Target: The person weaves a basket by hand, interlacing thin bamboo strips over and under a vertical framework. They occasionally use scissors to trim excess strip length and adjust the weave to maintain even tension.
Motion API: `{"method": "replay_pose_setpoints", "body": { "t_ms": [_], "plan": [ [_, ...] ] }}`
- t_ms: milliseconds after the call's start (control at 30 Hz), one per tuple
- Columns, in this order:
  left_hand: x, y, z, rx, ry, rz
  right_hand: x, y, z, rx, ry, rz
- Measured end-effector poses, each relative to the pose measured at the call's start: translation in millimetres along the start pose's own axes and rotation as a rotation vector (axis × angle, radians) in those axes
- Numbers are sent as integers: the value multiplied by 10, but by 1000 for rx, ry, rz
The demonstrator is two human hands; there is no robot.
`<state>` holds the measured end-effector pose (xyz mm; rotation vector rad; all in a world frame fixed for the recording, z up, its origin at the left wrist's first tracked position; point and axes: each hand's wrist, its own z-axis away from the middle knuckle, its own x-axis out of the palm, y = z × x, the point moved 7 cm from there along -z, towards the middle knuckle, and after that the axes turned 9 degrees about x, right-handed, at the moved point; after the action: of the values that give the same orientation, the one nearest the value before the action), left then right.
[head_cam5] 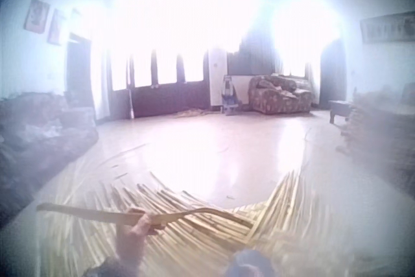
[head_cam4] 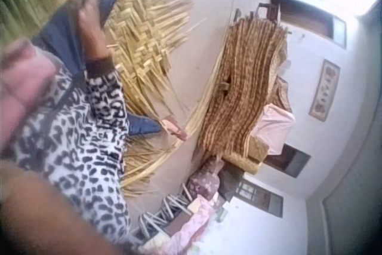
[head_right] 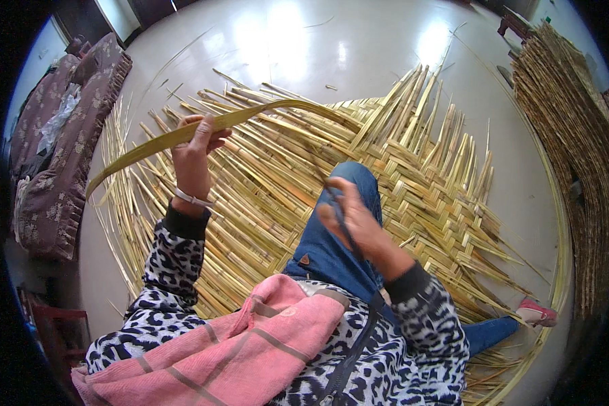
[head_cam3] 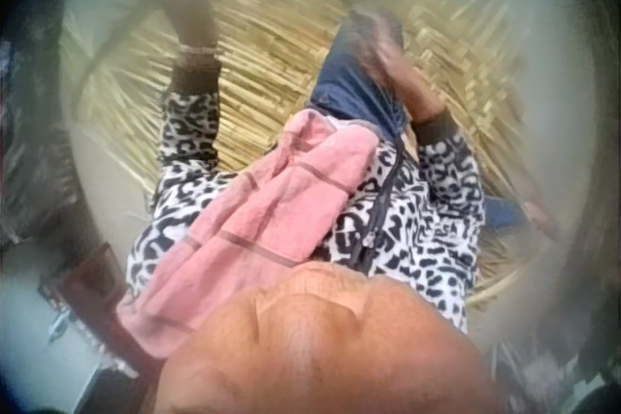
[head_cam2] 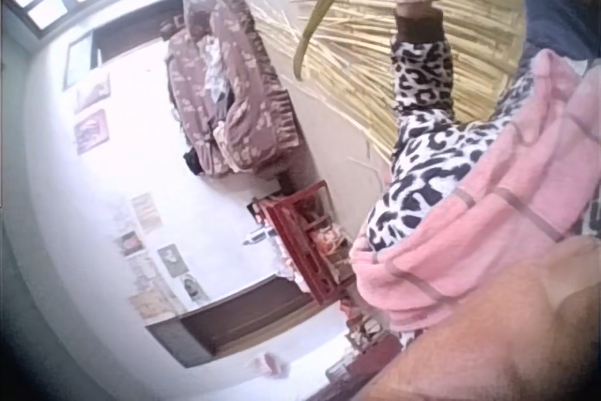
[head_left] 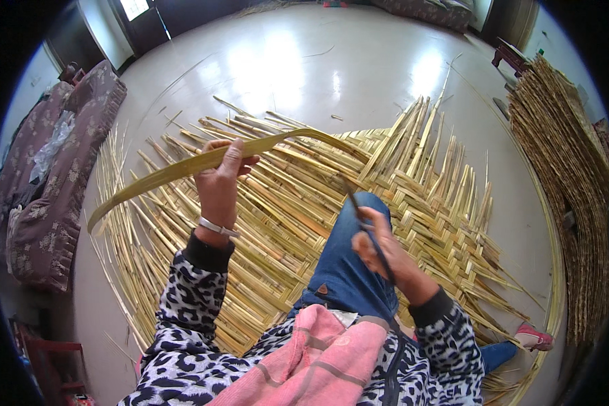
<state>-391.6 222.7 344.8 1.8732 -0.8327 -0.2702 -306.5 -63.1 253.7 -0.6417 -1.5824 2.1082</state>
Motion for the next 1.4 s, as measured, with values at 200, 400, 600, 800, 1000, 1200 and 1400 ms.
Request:
{"method": "replay_pose_setpoints", "body": {
  "t_ms": [200, 400, 600, 800, 1000, 1200, 1400],
  "plan": [
    [-87, 60, 365, 13, 46, -109, 1064, -82, -384, 124, -400, -73],
    [-36, -38, 673, -130, 184, -26, 1279, -253, -432, 88, -434, -271],
    [62, -93, 835, -207, 192, 44, 1238, -339, -407, -21, -429, -290],
    [48, -142, 872, -195, 181, 44, 1212, -350, -428, -31, -372, -255],
    [119, -123, 936, -107, 11, -177, 1026, -446, -339, -167, -175, -183],
    [256, 31, 1017, 138, -138, -429, 847, -456, -188, -243, 74, 29],
    [432, -142, 1143, -28, -207, -221, 648, -344, -78, -327, 181, -7]
  ]
}}
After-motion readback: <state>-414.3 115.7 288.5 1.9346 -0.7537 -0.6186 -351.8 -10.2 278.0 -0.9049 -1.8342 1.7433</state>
